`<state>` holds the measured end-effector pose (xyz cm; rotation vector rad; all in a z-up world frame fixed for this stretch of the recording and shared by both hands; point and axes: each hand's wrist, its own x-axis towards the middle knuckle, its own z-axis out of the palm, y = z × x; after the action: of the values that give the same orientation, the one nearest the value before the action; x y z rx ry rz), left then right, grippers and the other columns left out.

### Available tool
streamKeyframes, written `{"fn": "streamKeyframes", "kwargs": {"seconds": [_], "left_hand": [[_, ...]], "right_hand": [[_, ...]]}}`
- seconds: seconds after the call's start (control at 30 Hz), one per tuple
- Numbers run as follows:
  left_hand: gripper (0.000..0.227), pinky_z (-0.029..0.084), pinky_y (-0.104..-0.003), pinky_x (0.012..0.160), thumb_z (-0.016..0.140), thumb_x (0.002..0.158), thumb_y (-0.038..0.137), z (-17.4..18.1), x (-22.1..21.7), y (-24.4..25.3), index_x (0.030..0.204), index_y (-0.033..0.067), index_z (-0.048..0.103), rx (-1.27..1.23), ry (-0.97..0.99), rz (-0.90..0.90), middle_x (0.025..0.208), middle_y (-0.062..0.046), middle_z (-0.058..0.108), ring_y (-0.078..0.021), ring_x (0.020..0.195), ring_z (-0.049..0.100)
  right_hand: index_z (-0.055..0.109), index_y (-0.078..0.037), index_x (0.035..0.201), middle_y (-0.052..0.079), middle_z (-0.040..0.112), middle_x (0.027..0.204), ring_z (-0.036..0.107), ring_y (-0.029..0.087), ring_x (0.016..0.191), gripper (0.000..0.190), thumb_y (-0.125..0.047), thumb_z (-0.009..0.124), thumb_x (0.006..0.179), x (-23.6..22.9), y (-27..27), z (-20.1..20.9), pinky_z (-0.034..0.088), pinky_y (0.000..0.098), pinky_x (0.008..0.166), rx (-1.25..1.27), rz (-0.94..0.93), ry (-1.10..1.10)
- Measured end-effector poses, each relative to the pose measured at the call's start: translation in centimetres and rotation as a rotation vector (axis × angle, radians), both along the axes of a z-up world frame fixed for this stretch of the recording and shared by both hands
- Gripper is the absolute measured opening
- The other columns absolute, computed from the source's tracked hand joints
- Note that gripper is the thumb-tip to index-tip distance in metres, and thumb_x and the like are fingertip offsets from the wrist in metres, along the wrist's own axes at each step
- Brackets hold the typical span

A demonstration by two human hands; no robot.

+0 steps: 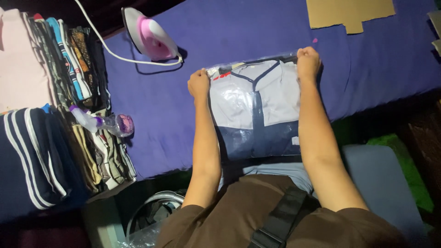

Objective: Packing folded clothes into plastic bags.

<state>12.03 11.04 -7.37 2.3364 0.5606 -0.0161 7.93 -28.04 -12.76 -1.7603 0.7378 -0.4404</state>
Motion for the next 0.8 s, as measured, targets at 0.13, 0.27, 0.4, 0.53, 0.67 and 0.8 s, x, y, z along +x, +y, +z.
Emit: {"fn": "streamKeyframes", "kwargs": {"seconds": [0.13,0.27,0.4,0.53,0.67,0.8], "left_hand": [[0.041,0.053,-0.046,0.077,0.056,0.097,0.043,-1.4,-0.4,0.5,0.086,0.0099,0.077,-0.072,-0.166,-0.042,0.077,-0.015,0.074,-0.0373,0.080,0.071],[0.039,0.052,-0.044,0.069,0.058,0.097,0.042,-1.2,-0.8,0.5,0.085,0.0084,0.076,-0.102,-0.278,-0.047,0.068,-0.014,0.070,-0.0346,0.069,0.068],[0.036,0.050,-0.040,0.062,0.063,0.097,0.036,-0.3,-1.2,0.4,0.083,0.0057,0.075,-0.138,-0.291,-0.052,0.062,-0.013,0.066,-0.0273,0.057,0.065],[0.035,0.050,-0.032,0.056,0.064,0.098,0.032,0.0,-1.7,0.3,0.081,0.0037,0.074,-0.237,-0.352,-0.057,0.056,-0.008,0.065,-0.0134,0.051,0.065],[0.034,0.046,-0.031,0.052,0.066,0.098,0.031,1.0,-1.9,0.1,0.082,0.0024,0.075,-0.300,-0.258,-0.008,0.053,-0.006,0.061,-0.0091,0.050,0.059],[0.033,0.045,-0.027,0.051,0.065,0.100,0.026,1.5,-2.5,0.0,0.080,0.0011,0.073,-0.349,-0.278,-0.027,0.054,-0.002,0.059,-0.0064,0.051,0.058]], "right_hand": [[0.071,-0.009,0.094,0.020,0.071,0.086,0.066,0.045,0.083,0.022,-0.030,0.066,0.099,-0.9,1.5,2.6,0.048,0.0548,0.071,-0.496,0.035,0.112],[0.070,-0.010,0.096,0.020,0.071,0.089,0.064,0.048,0.085,0.020,-0.028,0.065,0.101,-1.4,1.5,2.6,0.046,0.0576,0.071,-0.595,0.039,0.102],[0.070,-0.010,0.095,0.016,0.072,0.085,0.066,0.043,0.081,0.019,-0.028,0.067,0.101,-1.9,1.3,3.1,0.048,0.0545,0.069,-0.585,0.067,0.053],[0.071,-0.008,0.097,0.013,0.072,0.081,0.068,0.037,0.077,0.017,-0.024,0.071,0.100,-2.9,1.7,5.3,0.050,0.0478,0.068,-0.516,0.114,-0.003],[0.070,-0.005,0.097,0.013,0.072,0.081,0.070,0.034,0.075,0.016,-0.021,0.072,0.100,-3.0,1.7,5.1,0.051,0.0435,0.068,-0.448,0.120,-0.041],[0.070,-0.001,0.097,0.015,0.071,0.079,0.069,0.031,0.071,0.015,-0.015,0.073,0.101,-3.6,1.7,5.4,0.050,0.0408,0.067,-0.455,0.138,-0.068]]}}
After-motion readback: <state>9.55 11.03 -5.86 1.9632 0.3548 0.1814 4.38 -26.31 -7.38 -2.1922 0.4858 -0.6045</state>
